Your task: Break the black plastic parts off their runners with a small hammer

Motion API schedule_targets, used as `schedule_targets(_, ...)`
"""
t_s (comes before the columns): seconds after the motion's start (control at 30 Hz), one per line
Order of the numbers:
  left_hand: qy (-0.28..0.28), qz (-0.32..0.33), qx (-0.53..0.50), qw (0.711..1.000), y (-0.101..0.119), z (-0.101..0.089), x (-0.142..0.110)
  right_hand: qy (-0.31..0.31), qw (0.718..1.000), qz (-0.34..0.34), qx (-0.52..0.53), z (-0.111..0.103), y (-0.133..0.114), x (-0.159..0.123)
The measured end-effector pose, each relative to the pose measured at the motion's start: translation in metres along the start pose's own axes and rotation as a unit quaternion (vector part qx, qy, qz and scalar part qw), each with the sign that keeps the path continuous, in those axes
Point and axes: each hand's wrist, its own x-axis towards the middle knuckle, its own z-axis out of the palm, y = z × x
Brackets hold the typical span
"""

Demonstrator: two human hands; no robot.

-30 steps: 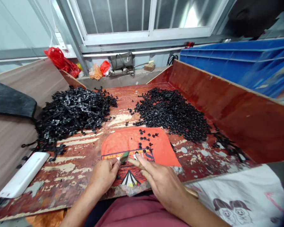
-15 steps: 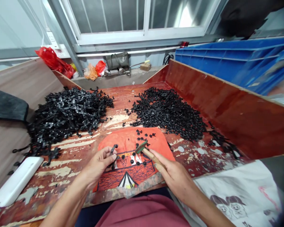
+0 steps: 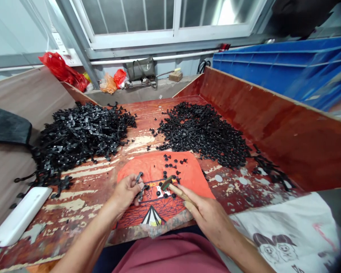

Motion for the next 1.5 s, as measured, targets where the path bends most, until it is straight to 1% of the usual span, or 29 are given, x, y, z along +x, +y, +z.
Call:
schedule_targets(0.13, 0.01, 0.013, 0.011, 1.0, -0.003, 0.002, 0.001, 0.018, 0.999, -0.024, -0.013, 0.001, -0.005, 0.003)
schedule_targets(0.27, 0.012, 0.023, 0.019, 0.999, -0.002, 0.004, 0.001, 0.056, 0.996, -0.064, -0.028, 0.006, -0.021, 0.014)
schedule_targets(0.37, 0.009, 0.02, 0.018, 1.0, 0.001, 0.003, 0.0, 0.061, 0.994, -0.088, -0.03, 0.009, -0.033, 0.024)
schedule_targets(0.47, 0.001, 0.012, -0.01, 1.0, 0.002, 0.0, 0.0, 0.051, 0.996, -0.074, -0.009, 0.007, -0.035, 0.03)
schedule_targets(0.57, 0.003, 0.004, -0.039, 0.999, 0.002, -0.003, 0.0, 0.047, 0.998, -0.05, 0.006, 0.001, -0.029, 0.031)
schedule_targets(0.7, 0.001, 0.001, -0.052, 0.999, 0.0, -0.005, 0.0, 0.039, 0.999, -0.033, -0.014, -0.004, -0.023, 0.029)
schedule_targets(0.83, 0.002, 0.008, -0.058, 0.998, 0.0, -0.002, -0.002, 0.022, 0.999, -0.016, -0.021, -0.003, -0.023, 0.027)
schedule_targets(1.0, -0.004, 0.019, -0.048, 0.999, 0.002, 0.002, -0.003, 0.03, 0.999, -0.035, -0.02, 0.0, -0.024, 0.025)
schedule_targets(1.17, -0.005, 0.014, -0.051, 0.999, 0.001, -0.002, -0.003, 0.043, 0.998, -0.045, -0.024, 0.001, -0.025, 0.026)
schedule_targets(1.33, -0.023, 0.01, -0.075, 0.997, 0.001, -0.007, -0.003, 0.031, 0.999, -0.03, -0.03, 0.0, -0.024, 0.028)
schedule_targets(1.43, -0.029, 0.005, -0.067, 0.997, 0.001, -0.006, -0.003, 0.023, 0.999, -0.024, -0.027, 0.001, -0.023, 0.028)
schedule_targets(1.5, -0.022, 0.005, -0.048, 0.999, 0.0, -0.003, -0.003, 0.018, 0.999, -0.02, -0.023, 0.001, -0.023, 0.028)
